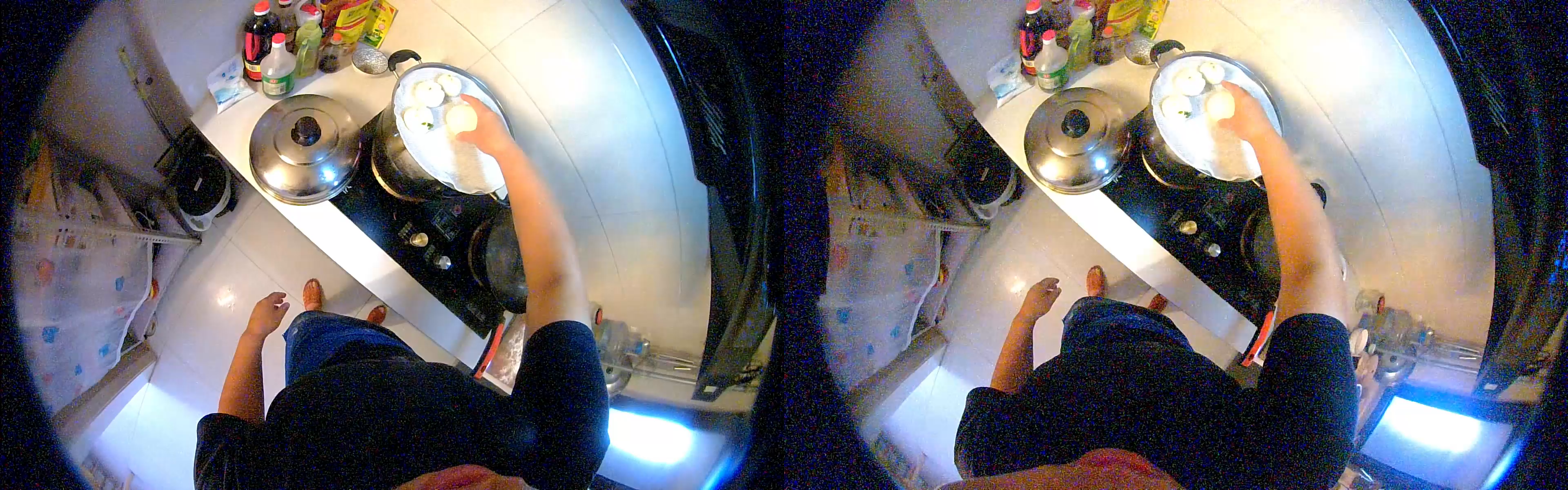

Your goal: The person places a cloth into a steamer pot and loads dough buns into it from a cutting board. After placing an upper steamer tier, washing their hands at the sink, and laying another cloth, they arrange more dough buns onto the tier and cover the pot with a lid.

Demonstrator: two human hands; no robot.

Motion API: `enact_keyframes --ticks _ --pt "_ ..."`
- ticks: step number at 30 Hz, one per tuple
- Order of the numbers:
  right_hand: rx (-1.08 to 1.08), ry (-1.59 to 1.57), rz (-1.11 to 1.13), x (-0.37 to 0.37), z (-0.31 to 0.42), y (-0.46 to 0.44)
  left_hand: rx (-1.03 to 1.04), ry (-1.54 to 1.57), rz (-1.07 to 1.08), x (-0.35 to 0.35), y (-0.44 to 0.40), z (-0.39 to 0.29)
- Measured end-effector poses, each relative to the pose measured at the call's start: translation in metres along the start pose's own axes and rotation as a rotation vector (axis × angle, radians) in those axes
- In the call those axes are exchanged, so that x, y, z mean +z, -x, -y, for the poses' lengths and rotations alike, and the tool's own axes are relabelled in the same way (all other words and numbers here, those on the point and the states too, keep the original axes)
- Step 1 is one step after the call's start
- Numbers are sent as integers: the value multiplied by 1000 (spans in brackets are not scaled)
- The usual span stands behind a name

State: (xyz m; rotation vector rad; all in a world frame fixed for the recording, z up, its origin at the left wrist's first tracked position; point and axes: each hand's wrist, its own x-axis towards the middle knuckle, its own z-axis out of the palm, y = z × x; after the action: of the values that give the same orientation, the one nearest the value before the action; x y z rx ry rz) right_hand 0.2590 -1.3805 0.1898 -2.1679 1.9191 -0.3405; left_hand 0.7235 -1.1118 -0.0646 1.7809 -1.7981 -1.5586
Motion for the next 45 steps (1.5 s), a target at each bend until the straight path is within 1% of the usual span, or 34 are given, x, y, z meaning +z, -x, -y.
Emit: enact_keyframes --ticks 3,6,7,9,12,15,17,18,21,22,23,25,27,28,30,31,33,34,36,37,38,39,40,42,43,44,45 --pt "-67 24 -71 -2 -6 2 -13 -46 11 -6 -3 -6" --pt "7 3 -141 -15 -4 10 -8 -66 24 -9 -8 4" --pt "38 -72 -142 -21 -2 16 6 -77 24 -8 -12 11" --pt "104 -226 -148 -34 1 38 14 -92 32 -9 -14 12" --pt "189 -225 -190 -55 2 91 23 -121 71 -8 -21 -3" --pt "242 -336 -303 -65 -16 169 75 -183 134 4 -34 -26" --pt "355 -412 -366 -75 -19 233 121 -246 190 12 -36 -53" --pt "419 -447 -404 -80 -23 266 195 -251 206 20 -40 -57" --pt "658 -575 -515 -67 -59 377 298 -349 259 51 -46 -87" --pt "601 -411 -577 -52 -80 418 321 -401 281 65 -52 -95" --pt "601 -253 -603 -36 -102 459 334 -447 304 77 -56 -98" --pt "710 -47 -667 7 -155 565 346 -524 320 109 -42 -111" --pt "1057 -394 -676 31 -179 643 335 -567 309 138 -26 -131" --pt "1118 -361 -678 47 -193 682 319 -536 324 153 -16 -137" --pt "1234 -292 -671 66 -207 733 379 -527 340 183 -3 -132" --pt "1260 -317 -637 67 -221 760 408 -521 341 202 13 -132" --pt "1300 -362 -553 55 -225 763 338 -476 368 225 35 -124" --pt "1179 -293 -551 67 -254 766 300 -444 373 235 44 -120" --pt "919 -161 -545 97 -323 760 292 -504 332 242 78 -131" --pt "825 -81 -536 94 -334 746 288 -531 305 246 92 -134" --pt "723 -5 -527 89 -341 724 183 -462 277 247 100 -119" --pt "613 68 -524 87 -348 702 165 -465 256 247 108 -112" --pt "481 73 -522 85 -358 686 141 -468 231 244 121 -106" --pt "648 177 -262 75 -350 658 106 -457 137 235 142 -82" --pt "606 89 -218 91 -376 652 68 -449 93 229 155 -82" --pt "314 -32 -305 91 -380 646 26 -441 49 224 169 -87" --pt "372 35 -110 105 -406 640 -13 -435 16 218 181 -89"
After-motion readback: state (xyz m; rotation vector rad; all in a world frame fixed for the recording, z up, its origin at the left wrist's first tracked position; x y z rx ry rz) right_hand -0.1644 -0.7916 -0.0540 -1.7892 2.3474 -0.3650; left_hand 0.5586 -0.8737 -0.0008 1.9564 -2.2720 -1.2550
